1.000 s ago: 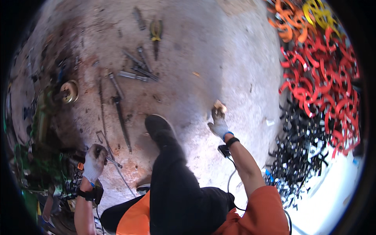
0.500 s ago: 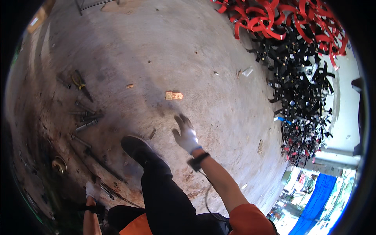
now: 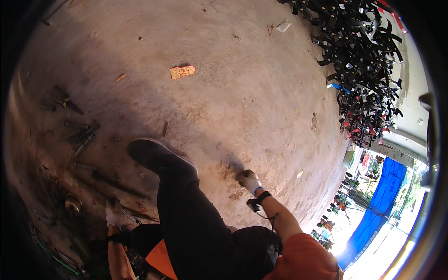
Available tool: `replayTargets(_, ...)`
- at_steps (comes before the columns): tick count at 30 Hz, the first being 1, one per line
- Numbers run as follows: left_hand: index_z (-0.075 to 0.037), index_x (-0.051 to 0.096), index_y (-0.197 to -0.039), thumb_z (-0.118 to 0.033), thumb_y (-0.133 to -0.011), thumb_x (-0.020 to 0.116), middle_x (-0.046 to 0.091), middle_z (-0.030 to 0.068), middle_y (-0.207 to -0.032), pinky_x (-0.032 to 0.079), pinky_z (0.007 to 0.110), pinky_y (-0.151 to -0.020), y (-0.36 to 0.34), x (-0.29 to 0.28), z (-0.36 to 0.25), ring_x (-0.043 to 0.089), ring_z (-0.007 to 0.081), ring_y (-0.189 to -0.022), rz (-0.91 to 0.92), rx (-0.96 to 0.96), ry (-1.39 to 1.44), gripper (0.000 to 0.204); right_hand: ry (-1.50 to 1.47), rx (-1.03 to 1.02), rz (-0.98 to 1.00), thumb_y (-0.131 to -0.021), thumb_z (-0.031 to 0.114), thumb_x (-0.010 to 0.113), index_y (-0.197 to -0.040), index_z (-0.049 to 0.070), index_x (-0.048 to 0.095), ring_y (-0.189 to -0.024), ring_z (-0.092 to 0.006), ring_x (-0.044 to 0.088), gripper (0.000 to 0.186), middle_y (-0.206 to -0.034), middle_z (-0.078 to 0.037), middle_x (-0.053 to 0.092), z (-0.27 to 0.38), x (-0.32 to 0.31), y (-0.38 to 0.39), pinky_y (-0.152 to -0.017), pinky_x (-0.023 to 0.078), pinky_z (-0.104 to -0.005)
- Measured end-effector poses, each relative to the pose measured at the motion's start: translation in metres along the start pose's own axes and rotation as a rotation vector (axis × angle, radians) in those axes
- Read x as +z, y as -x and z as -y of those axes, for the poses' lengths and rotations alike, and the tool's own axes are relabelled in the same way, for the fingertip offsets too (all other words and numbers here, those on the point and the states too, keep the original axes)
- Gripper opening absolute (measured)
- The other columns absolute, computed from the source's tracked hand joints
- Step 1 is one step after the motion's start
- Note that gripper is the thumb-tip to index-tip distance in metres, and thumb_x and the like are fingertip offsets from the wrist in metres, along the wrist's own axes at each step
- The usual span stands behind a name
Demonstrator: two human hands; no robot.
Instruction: The person uses a wrench to loosen and remove bolts from a green lawnmower engine, then wipes the engine surface with a cloth. The person handles bolts and a wrench throughout the clip.
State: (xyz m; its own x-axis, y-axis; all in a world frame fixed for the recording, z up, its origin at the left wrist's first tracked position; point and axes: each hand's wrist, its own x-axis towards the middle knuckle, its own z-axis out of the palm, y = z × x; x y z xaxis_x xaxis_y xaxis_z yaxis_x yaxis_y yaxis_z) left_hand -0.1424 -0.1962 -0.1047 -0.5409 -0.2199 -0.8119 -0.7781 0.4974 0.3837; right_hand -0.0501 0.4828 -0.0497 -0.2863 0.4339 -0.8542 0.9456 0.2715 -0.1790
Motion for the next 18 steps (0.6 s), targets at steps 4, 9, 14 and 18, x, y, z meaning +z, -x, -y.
replayTargets(4, 0.002, 0.060, -0.149, -0.030, -0.115, 0.065, 0.072, 0.0116, -0.124, 0.055, 0.039, -0.094, -0.016, 0.002, 0.026, 0.064, 0.0248, -0.103, -0.035, 0.047, -0.060, 0.047, 0.004, -0.263, 0.107, -0.103, 0.039, 0.076, -0.123, 0.009, 0.078, -0.086, -0.0263, 0.076, 0.036, -0.099, -0.015, 0.081, 0.112, 0.048, 0.004, -0.081, 0.061, -0.0405)
replayTargets(9, 0.004, 0.055, -0.156, -0.025, -0.114, 0.063, 0.069, 0.0230, -0.147, 0.050, 0.044, -0.113, -0.013, 0.008, 0.013, 0.065, 0.0395, -0.134, -0.068, 0.066, -0.181, 0.051, 0.128, -0.619, -0.238, -0.103, 0.036, 0.075, -0.131, 0.009, 0.075, -0.109, -0.0386, 0.079, 0.038, -0.120, -0.019, 0.081, 0.267, 0.013, -0.054, -0.092, 0.062, -0.0486)
replayTargets(14, 0.005, 0.057, -0.154, -0.022, -0.113, 0.065, 0.069, 0.0214, -0.147, 0.050, 0.041, -0.115, -0.006, 0.000, 0.007, 0.065, 0.0347, -0.135, 0.020, 0.112, -0.080, 0.049, 0.327, -0.763, -0.579, -0.102, 0.022, 0.072, -0.163, 0.012, 0.053, -0.143, -0.0481, 0.061, 0.065, -0.176, -0.027, 0.040, 0.419, -0.072, -0.137, -0.114, 0.056, -0.0521)
replayTargets(18, 0.003, 0.060, -0.152, -0.033, -0.111, 0.071, 0.070, 0.0186, -0.149, 0.051, 0.041, -0.116, -0.016, -0.011, 0.029, 0.064, 0.0335, -0.138, 0.126, 0.063, 0.031, 0.055, 0.476, -0.530, -0.512, -0.099, 0.012, 0.068, -0.180, 0.019, 0.023, -0.161, -0.0478, 0.042, 0.093, -0.187, -0.023, 0.010, 0.512, -0.112, -0.169, -0.125, 0.049, -0.0512)
